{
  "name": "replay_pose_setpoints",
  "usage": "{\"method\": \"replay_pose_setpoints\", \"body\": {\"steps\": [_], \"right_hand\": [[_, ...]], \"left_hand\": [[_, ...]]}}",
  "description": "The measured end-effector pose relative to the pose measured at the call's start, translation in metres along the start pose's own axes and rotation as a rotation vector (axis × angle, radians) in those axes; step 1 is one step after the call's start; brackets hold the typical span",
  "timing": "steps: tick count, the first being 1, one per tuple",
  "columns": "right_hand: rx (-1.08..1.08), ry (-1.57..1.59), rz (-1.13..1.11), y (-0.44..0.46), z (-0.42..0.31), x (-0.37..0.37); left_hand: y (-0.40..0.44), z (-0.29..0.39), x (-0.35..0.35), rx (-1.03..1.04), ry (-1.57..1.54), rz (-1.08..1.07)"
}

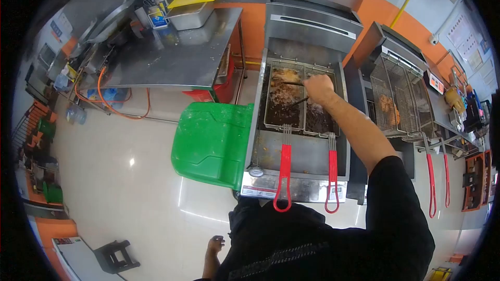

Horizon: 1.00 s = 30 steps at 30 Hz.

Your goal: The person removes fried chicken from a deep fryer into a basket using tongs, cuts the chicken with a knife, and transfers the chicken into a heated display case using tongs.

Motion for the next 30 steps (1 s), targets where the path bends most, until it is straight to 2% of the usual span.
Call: {"method": "replay_pose_setpoints", "body": {"steps": [3,7,13,14,17,18,21,25,28,30], "right_hand": [[0.002,0.044,-0.038,0.013,-0.009,0.017],[0.014,0.089,-0.086,0.015,-0.012,0.021],[0.039,0.109,-0.048,-0.004,0.005,0.017],[0.048,0.112,-0.051,-0.007,0.009,0.016],[0.068,0.13,-0.055,-0.024,0.019,0.009],[0.069,0.143,-0.049,-0.03,0.021,0.006],[0.064,0.16,-0.041,-0.046,0.023,-0.008],[0.063,0.156,-0.071,-0.047,0.024,-0.007],[0.092,0.147,-0.148,-0.04,0.019,0.003],[0.093,0.141,-0.185,-0.04,0.004,0.003]], "left_hand": [[-0.04,0.03,-0.003,-0.158,0.208,0.033],[-0.057,0.029,-0.006,-0.101,0.338,0.057],[-0.042,0.023,-0.009,-0.08,0.256,0.04],[-0.03,0.015,-0.01,-0.108,0.091,0.029],[0.001,-0.001,-0.01,-0.069,0.093,0.018],[0.003,0.0,-0.01,-0.096,-0.012,0.025],[0.009,0.013,-0.009,-0.014,-0.065,0.052],[0.003,0.031,-0.011,-0.058,0.016,0.039],[0.008,0.025,-0.012,-0.078,-0.044,0.04],[0.005,0.02,-0.011,-0.017,0.003,0.044]]}}
Point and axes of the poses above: each hand's wrist, its own y-axis towards the middle knuckle, its own x-axis out of the palm, z = x × y, the point moved 2 cm from there along y, towards the middle knuckle, and after that the axes turned 11 degrees about y, right-handed, at the moved point
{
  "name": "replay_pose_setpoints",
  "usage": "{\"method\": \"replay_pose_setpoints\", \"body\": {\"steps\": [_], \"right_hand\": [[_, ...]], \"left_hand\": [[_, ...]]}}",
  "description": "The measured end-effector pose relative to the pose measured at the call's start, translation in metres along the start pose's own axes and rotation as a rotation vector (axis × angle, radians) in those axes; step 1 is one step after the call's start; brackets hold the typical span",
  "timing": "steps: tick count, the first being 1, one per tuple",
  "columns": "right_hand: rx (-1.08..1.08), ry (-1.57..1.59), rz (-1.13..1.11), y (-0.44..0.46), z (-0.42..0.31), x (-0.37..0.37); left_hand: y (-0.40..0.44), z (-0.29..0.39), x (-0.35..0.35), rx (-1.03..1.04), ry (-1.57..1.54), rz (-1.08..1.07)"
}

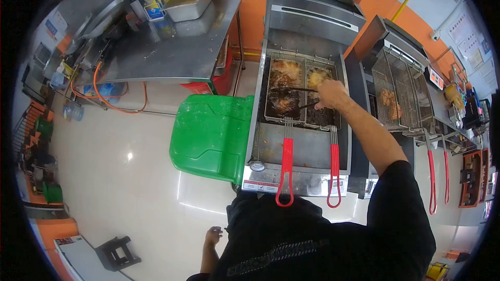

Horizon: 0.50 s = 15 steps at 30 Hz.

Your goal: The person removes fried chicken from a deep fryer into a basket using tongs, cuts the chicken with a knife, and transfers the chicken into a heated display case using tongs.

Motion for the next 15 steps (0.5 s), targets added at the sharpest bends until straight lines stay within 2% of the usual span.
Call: {"method": "replay_pose_setpoints", "body": {"steps": [7,10,13,15], "right_hand": [[-0.133,-0.037,0.003,0.013,-0.003,0.032],[-0.16,-0.042,-0.002,0.005,-0.004,0.031],[-0.126,-0.036,-0.022,-0.008,-0.004,0.019],[-0.136,-0.061,-0.01,-0.015,-0.002,0.014]], "left_hand": [[-0.014,-0.003,0.002,0.004,0.143,-0.034],[-0.033,0.012,0.005,0.084,0.313,0.006],[-0.039,0.018,0.009,0.077,0.184,0.015],[-0.045,0.031,0.011,-0.01,0.258,0.012]]}}
Point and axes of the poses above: each hand's wrist, its own y-axis towards the middle knuckle, its own x-axis out of the palm, z = x × y, the point moved 2 cm from there along y, towards the middle knuckle, and after that the axes turned 11 degrees about y, right-handed, at the moved point
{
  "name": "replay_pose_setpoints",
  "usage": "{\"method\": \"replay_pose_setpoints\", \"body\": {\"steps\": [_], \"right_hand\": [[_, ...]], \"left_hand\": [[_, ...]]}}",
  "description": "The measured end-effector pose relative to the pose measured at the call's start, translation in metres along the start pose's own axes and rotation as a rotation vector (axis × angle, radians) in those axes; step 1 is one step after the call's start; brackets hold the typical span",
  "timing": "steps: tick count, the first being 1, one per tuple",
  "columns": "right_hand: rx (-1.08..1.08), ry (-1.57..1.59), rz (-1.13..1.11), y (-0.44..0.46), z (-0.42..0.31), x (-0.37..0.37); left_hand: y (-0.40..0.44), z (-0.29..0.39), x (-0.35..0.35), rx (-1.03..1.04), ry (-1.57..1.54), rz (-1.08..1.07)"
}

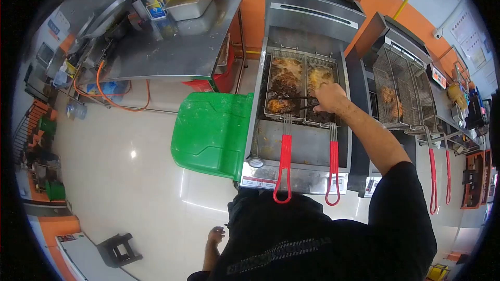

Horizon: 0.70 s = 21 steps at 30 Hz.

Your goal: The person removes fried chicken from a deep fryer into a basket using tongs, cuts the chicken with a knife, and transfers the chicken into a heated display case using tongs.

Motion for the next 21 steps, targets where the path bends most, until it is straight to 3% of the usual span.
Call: {"method": "replay_pose_setpoints", "body": {"steps": [7,10,13,19,21], "right_hand": [[-0.114,0.01,0.126,-0.022,0.01,-0.004],[-0.061,-0.006,0.099,-0.033,0.013,-0.011],[-0.015,-0.017,0.081,-0.041,0.023,-0.008],[0.055,0.081,0.199,-0.062,0.044,-0.011],[0.054,0.157,0.235,-0.067,0.051,-0.011]], "left_hand": [[0.017,0.002,0.002,-0.051,-0.03,-0.006],[0.052,-0.031,0.007,0.089,-0.147,-0.028],[0.059,-0.033,0.007,0.008,-0.239,-0.058],[0.041,-0.007,0.005,-0.042,-0.097,-0.059],[0.046,-0.008,0.009,0.059,-0.098,-0.052]]}}
Point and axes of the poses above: each hand's wrist, its own y-axis towards the middle knuckle, its own x-axis out of the palm, z = x × y, the point moved 2 cm from there along y, towards the middle knuckle, and after that the axes turned 11 degrees about y, right-handed, at the moved point
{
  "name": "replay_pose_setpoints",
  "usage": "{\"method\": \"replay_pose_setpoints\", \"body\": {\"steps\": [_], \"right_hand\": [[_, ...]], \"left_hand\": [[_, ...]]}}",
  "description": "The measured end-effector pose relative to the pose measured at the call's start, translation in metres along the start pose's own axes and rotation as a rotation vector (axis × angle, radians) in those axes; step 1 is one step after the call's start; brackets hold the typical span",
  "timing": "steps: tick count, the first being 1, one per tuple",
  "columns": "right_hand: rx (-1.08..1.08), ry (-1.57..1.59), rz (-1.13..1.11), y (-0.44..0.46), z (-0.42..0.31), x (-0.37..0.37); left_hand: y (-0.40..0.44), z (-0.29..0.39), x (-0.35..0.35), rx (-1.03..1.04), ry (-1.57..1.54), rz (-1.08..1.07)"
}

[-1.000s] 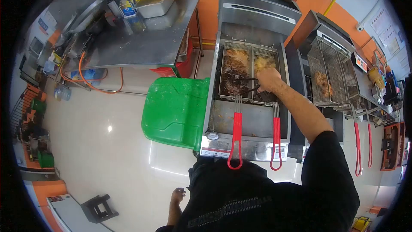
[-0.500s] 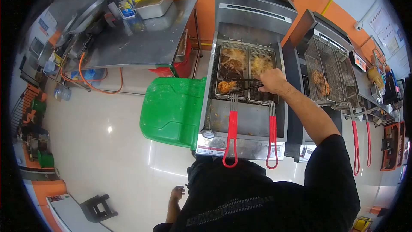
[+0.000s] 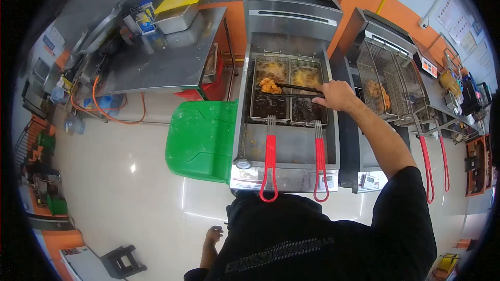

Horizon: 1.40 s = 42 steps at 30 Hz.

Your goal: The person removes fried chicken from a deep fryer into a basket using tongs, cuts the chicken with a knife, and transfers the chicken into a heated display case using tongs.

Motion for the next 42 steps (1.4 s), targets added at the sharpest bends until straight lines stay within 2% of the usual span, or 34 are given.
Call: {"method": "replay_pose_setpoints", "body": {"steps": [3,5,7,13,14,17,18,19,25,28,37,38,42], "right_hand": [[0.046,0.068,-0.002,0.004,0.023,0.013],[0.057,0.134,0.048,0.003,0.035,0.022],[0.044,0.2,0.085,-0.005,0.036,0.018],[0.106,0.253,0.127,-0.017,0.045,0.023],[0.106,0.273,0.129,-0.021,0.042,0.018],[0.148,0.293,0.096,-0.023,0.045,0.022],[0.165,0.296,0.079,-0.025,0.045,0.023],[0.168,0.31,0.091,-0.029,0.045,0.024],[0.174,0.362,0.123,-0.047,0.038,0.013],[0.199,0.316,0.133,-0.045,0.039,0.026],[0.025,0.043,0.171,-0.045,0.024,0.032],[0.039,0.03,0.111,-0.043,0.023,0.031],[0.045,0.016,0.132,-0.048,0.022,0.023]], "left_hand": [[0.0,0.005,0.001,0.19,0.181,0.005],[-0.004,0.017,0.002,0.184,0.219,0.004],[-0.007,0.032,0.006,0.027,0.117,-0.002],[-0.018,0.052,0.015,0.068,0.29,-0.044],[-0.021,0.052,0.017,0.031,0.154,-0.058],[-0.007,0.038,0.014,0.317,0.372,-0.078],[0.002,0.029,0.016,0.185,0.187,-0.071],[0.01,0.024,0.016,0.159,0.15,-0.069],[0.013,0.037,0.016,0.238,0.392,-0.092],[0.017,0.046,0.014,0.256,0.453,-0.096],[0.028,0.071,0.014,0.266,0.586,-0.085],[0.027,0.071,0.013,0.269,0.598,-0.081],[0.027,0.067,0.009,0.294,0.653,-0.046]]}}
Point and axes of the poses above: each hand's wrist, its own y-axis towards the middle knuckle, its own x-axis out of the palm, z = x × y, the point moved 2 cm from there along y, towards the middle knuckle, and after that the axes turned 11 degrees about y, right-handed, at the moved point
